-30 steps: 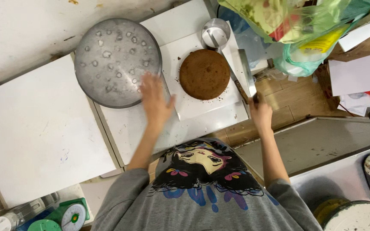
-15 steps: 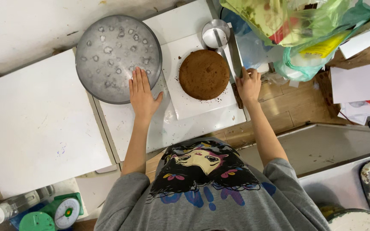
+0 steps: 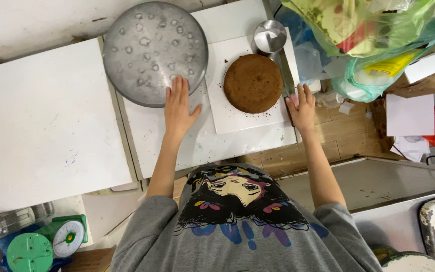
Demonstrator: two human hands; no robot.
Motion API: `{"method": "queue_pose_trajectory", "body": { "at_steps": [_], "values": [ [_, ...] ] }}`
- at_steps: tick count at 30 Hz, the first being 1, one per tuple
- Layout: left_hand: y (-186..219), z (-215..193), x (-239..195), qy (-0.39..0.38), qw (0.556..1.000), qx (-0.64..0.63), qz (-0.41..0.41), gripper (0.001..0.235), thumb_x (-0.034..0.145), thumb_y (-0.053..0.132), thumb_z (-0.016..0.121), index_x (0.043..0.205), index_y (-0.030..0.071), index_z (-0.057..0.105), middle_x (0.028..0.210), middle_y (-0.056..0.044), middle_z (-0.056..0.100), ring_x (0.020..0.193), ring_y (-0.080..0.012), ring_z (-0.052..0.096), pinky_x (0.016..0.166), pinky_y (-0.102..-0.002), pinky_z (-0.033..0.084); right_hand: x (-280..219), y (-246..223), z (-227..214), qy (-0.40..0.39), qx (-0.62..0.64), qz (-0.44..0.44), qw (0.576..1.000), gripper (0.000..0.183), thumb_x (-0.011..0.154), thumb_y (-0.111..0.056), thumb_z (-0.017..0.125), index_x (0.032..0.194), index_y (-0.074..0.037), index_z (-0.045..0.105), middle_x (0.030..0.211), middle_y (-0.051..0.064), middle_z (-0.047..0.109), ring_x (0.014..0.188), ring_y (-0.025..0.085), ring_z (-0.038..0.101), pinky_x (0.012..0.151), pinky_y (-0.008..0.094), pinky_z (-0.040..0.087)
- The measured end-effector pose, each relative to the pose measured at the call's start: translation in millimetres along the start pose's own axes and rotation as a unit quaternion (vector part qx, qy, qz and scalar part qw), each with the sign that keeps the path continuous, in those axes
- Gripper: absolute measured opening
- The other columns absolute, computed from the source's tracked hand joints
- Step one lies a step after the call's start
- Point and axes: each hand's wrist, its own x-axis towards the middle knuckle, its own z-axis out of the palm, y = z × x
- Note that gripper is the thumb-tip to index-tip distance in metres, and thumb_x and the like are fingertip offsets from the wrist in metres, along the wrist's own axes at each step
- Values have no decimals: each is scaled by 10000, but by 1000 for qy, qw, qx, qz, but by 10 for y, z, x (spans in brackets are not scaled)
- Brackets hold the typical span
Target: The person cleans a metal countertop with a cloth, then retrieves a packaged sheet cake and a round metal cutter. They unwrap the cake, place it on a white board, and use the cutter to press out a round piece of cake.
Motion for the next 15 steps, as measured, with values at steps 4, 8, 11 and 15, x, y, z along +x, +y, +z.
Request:
{"method": "queue_pose_trajectory", "body": {
  "at_steps": [4, 8, 11, 15],
  "values": [
    [-69, -205, -489, -45, 994, -94, -18, 850, 963, 366, 711, 1631, 53, 290, 1691, -152, 286, 1558, -329, 305, 1285, -504, 187, -275, -635, -93, 6, 2, -2, 1000, 472, 1018, -193, 688, 1459, -70, 573, 1572, 232, 438, 1412, 426, 416, 1147, 512, 381],
    [-211, -499, -1012, -121, 973, -187, -59, 698, 983, 414, 660, 1577, 157, 397, 1672, -89, 328, 1505, -306, 379, 1297, -477, 199, -392, -1436, 98, 11, 9, -62, 998, 334, 1026, -147, 706, 1352, -90, 659, 1574, 221, 445, 1460, 432, 398, 1189, 509, 352],
    [-415, -760, -1346, -147, 970, -186, -59, 652, 976, 406, 659, 1538, 153, 448, 1678, -113, 296, 1406, -316, 459, 1255, -487, 225, -456, -2050, 400, -6, 74, -98, 992, 314, 986, -107, 699, 1300, -94, 685, 1557, 186, 487, 1446, 374, 435, 1191, 492, 395],
    [-737, -1026, -1797, -107, 964, -233, -71, 598, 962, 362, 676, 1497, 153, 509, 1666, -122, 343, 1387, -340, 501, 1210, -451, 336, -432, -2738, 1009, -58, 186, -86, 977, 334, 1000, -139, 703, 1328, -82, 668, 1522, 169, 516, 1393, 346, 486, 1129, 470, 433]
  ]
}}
